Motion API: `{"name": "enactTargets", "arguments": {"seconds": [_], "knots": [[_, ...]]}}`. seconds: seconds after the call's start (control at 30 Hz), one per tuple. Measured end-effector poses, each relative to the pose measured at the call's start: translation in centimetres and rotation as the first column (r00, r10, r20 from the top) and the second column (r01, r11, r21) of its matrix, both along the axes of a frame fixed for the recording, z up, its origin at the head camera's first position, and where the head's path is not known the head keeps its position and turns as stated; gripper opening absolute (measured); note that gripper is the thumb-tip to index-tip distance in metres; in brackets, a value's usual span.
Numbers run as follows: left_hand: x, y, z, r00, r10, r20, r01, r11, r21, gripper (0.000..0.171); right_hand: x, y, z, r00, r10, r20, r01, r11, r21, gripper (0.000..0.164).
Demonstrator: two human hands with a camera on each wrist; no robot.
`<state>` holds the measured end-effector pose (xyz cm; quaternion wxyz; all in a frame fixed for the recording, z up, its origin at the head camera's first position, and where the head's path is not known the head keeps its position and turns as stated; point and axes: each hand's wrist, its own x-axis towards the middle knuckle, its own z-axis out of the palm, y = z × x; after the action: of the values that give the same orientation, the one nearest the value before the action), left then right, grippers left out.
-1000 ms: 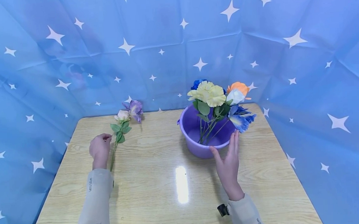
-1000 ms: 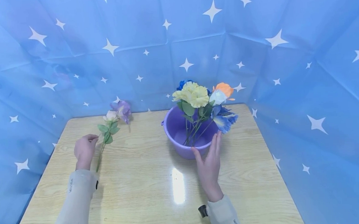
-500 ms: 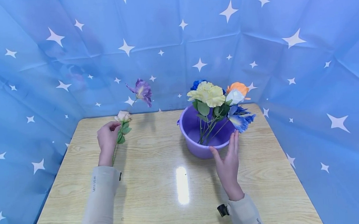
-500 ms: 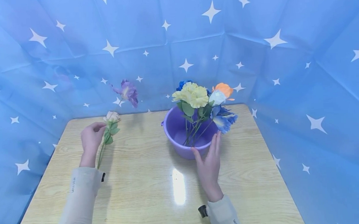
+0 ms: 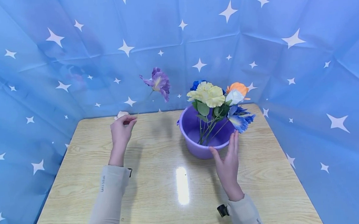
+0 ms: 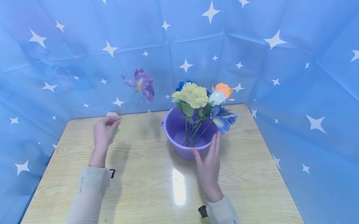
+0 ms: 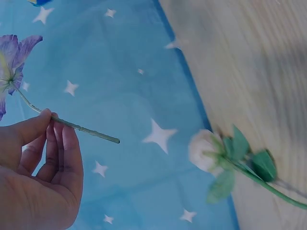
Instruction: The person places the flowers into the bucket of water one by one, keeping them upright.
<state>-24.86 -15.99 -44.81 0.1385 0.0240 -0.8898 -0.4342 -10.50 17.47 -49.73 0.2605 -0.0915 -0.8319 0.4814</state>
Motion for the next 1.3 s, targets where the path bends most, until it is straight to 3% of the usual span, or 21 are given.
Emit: {"name": "enactTargets", "arguments": {"seconds": [0.23,0.57,1.0,1.3], "knots": [[0.3,2.4,1.3,0.994,-0.082,-0.067,0.082,0.997,0.003,0.015,0.0,0.0,0.0,1.000,0.000,-0.012,0.000,1.000,0.006,0.093],[0.6,5.7,2.7,0.987,-0.151,-0.059,0.153,0.988,0.025,0.016,0.0,-0.1,0.1,1.000,-0.003,0.001,0.003,1.000,-0.007,0.093],[0.7,10.2,4.4,0.952,-0.260,-0.163,0.274,0.959,0.072,0.014,0.0,-0.1,0.1,1.000,-0.008,-0.004,0.008,1.000,-0.002,0.093],[0.9,13.5,5.5,0.930,-0.318,-0.187,0.344,0.930,0.130,0.012,0.0,0.0,-0.1,1.000,-0.004,-0.005,0.004,1.000,-0.006,0.093]]}}
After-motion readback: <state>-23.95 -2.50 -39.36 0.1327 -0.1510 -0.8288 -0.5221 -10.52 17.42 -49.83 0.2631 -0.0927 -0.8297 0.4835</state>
